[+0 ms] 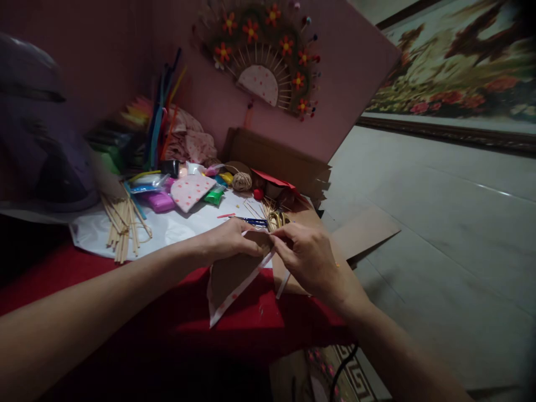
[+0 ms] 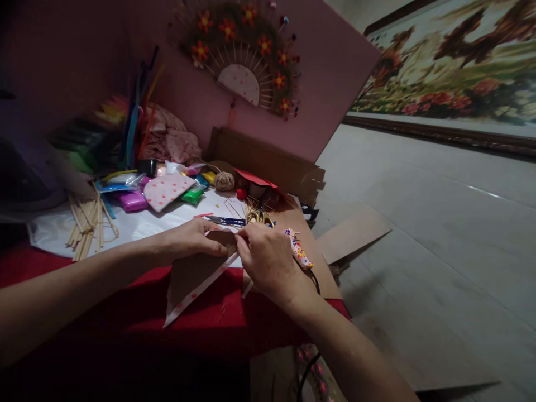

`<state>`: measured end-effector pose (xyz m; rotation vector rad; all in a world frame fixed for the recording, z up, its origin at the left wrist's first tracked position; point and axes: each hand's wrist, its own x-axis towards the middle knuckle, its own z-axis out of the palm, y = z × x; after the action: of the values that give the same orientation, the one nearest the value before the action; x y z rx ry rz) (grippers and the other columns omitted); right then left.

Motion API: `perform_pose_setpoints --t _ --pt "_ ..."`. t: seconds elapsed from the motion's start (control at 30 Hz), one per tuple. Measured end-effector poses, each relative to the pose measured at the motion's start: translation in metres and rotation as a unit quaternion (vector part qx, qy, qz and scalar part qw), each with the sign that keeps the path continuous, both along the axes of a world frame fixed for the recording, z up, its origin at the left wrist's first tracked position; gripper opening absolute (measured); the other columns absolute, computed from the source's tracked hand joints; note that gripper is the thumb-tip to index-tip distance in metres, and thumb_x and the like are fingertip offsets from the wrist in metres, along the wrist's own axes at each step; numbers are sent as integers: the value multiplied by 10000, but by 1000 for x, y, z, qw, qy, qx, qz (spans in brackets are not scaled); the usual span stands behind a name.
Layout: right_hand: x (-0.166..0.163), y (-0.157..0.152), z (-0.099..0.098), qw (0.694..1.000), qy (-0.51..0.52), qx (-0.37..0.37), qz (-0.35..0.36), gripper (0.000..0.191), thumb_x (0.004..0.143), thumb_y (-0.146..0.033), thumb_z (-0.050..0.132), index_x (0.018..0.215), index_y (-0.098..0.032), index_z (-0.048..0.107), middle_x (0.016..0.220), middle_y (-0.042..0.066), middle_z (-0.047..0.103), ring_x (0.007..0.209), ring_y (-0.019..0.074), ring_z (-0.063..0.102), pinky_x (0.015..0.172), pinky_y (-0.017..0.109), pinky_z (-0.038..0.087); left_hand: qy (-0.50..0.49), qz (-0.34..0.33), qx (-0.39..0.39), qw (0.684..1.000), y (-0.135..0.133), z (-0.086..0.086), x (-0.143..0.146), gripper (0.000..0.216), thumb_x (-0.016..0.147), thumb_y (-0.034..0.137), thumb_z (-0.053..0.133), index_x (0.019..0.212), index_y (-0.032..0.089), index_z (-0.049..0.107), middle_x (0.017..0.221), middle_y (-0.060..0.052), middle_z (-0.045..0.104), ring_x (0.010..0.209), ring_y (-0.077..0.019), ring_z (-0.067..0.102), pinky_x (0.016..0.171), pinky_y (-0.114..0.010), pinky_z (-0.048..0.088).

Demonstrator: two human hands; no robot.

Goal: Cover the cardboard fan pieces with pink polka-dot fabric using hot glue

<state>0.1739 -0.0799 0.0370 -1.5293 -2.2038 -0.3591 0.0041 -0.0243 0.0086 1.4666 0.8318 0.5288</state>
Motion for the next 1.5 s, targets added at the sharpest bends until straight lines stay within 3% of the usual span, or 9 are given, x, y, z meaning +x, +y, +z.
perform_pose_setpoints --t 0.17,0.3,0.6,0.87,1.03,1.27,1.37,1.5 --pt "-7 1 -6 999 -29 17 -34 155 838 -226 544 813 -189 693 780 47 712 694 189 628 599 288 349 -2 1 38 999 1 -3 0 125 601 239 647 670 155 586 580 25 571 555 -131 529 543 -241 365" --pt "-7 3 -9 998 -36 33 -50 134 818 -228 551 795 -175 673 757 53 700 660 190 606 580 295 326 -11 -7 35 999 1 -5 0 142 614 247 642 716 153 611 617 11 597 577 -140 543 559 -247 374" --pt "5 0 6 988 128 -85 26 165 858 -212 502 762 -170 629 655 10 627 596 129 534 559 249 349 -9 -2 -14 1000 -1 4 -2 296 616 219 629 900 155 682 660 -12 649 531 -139 557 524 -246 395" --pt "2 1 -1 996 82 -41 6 160 846 -224 556 805 -174 703 787 62 716 696 175 622 623 276 393 -7 9 -1 1000 -1 4 -1 236 616 228 642 840 161 672 644 -3 636 544 -137 551 524 -240 385" --pt "-5 1 -4 999 37 -24 -31 173 844 -232 548 791 -184 706 746 67 721 680 196 634 600 291 365 -9 8 26 1000 -1 -1 0 142 610 249 655 705 153 612 604 16 592 559 -133 536 546 -243 369" --pt "-15 5 -8 996 -20 3 -85 164 814 -209 533 763 -162 681 713 96 707 631 211 614 551 302 304 -3 9 52 999 1 -5 1 124 614 245 642 685 152 601 609 4 599 591 -149 549 563 -249 374" --pt "-11 7 -8 997 -7 -2 -71 136 802 -194 531 740 -157 645 697 82 685 623 191 589 552 292 299 -19 0 40 999 0 -4 1 173 629 249 641 768 145 649 650 -10 625 613 -156 563 590 -259 394" --pt "2 12 -4 991 108 -79 3 151 814 -196 510 685 -169 583 635 21 618 591 143 533 552 264 327 -28 -2 21 999 -1 -2 0 239 621 231 650 844 151 680 670 -10 638 605 -151 568 600 -262 402"
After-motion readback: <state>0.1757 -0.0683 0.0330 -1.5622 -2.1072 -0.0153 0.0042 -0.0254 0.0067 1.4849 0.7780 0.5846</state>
